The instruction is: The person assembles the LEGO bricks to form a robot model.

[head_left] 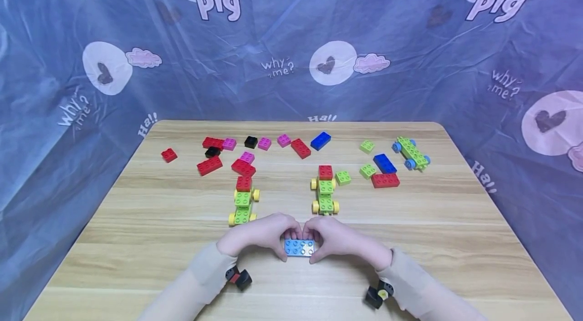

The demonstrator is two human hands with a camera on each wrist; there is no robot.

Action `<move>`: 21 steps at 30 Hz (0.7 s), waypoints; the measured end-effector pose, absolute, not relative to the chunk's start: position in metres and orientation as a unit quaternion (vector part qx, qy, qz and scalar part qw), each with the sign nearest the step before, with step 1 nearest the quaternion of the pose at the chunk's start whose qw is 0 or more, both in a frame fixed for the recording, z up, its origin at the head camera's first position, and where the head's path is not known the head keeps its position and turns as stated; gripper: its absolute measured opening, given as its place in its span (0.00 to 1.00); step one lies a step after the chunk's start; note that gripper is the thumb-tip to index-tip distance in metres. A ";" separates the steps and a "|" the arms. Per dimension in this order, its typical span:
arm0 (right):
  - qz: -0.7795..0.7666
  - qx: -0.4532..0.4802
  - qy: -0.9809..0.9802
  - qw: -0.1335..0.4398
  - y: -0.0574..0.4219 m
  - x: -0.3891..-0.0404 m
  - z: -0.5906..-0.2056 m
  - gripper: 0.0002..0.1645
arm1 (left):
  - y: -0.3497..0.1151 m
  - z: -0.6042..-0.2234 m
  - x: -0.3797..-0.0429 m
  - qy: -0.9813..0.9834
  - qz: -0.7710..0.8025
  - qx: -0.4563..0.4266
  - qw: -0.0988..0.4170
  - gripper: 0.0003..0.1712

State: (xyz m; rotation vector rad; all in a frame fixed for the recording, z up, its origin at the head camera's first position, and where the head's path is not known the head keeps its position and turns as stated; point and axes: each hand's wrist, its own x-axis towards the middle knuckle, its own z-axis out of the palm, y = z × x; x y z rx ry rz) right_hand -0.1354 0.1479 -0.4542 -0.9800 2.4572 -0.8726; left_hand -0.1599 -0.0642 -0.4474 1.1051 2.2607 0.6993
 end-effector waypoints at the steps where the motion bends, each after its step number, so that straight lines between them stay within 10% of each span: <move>1: -0.306 -0.348 0.869 0.175 0.148 -0.135 -0.454 0.24 | -0.064 -0.447 -0.160 0.836 0.259 0.407 0.263 0.29; 21: -0.309 -0.373 0.860 0.165 0.155 -0.134 -0.455 0.26 | -0.069 -0.448 -0.161 0.823 0.269 0.416 0.278 0.29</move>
